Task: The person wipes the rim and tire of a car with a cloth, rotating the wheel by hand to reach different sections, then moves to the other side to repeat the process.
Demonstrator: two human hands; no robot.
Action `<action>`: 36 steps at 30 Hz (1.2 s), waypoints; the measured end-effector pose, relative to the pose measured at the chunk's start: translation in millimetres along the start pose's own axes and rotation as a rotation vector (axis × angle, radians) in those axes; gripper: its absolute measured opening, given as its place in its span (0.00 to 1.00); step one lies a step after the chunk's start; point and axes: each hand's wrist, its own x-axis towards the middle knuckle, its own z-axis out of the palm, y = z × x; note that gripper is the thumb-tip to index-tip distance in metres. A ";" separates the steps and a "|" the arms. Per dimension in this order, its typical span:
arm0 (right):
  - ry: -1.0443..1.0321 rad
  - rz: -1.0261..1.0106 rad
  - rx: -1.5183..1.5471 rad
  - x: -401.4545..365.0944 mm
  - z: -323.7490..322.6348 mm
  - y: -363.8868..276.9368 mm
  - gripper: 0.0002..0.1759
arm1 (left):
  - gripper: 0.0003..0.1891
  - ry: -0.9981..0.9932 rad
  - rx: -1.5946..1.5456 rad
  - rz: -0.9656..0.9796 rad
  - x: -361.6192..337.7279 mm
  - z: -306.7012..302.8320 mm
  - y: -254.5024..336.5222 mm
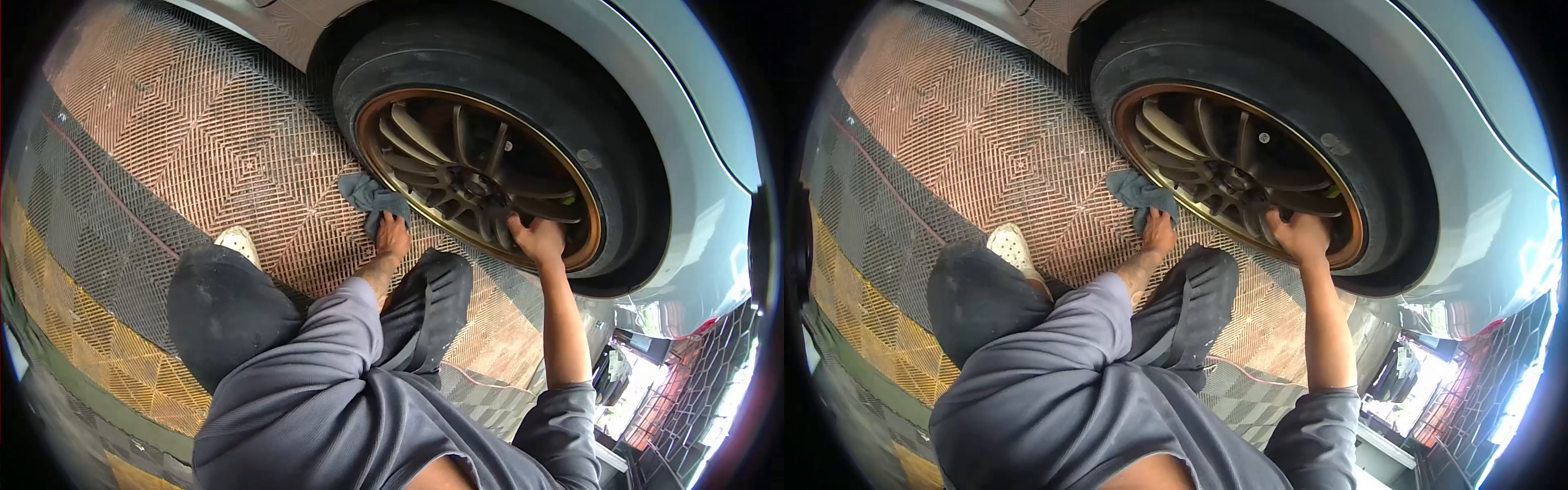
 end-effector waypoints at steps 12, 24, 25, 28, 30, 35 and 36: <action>0.027 -0.008 -0.062 2.0 1.7 3.1 0.29 | 0.13 -0.035 0.161 0.024 27.1 -17.3 12.0; -0.035 0.043 0.018 1.1 -9.7 -12.7 0.27 | 0.24 -0.321 -0.206 -0.161 5.5 42.8 44.7; -0.088 0.097 0.021 0.7 -12.5 -14.0 0.27 | 0.24 -0.323 -0.210 -0.158 9.8 27.5 51.1; 0.154 -0.140 -0.109 2.2 7.7 6.4 0.27 | 0.23 -0.379 -0.052 -0.082 21.7 -11.9 51.9; 0.133 -0.126 -0.084 2.7 10.2 11.1 0.27 | 0.22 -0.285 -0.138 -0.127 18.4 6.7 49.9; 0.111 -0.087 -0.042 3.0 3.7 0.9 0.28 | 0.22 -0.369 -0.319 -0.059 31.2 19.3 30.1; 0.069 -0.036 -0.040 3.3 1.8 -0.9 0.29 | 0.23 -0.328 -0.403 -0.020 36.6 18.9 27.4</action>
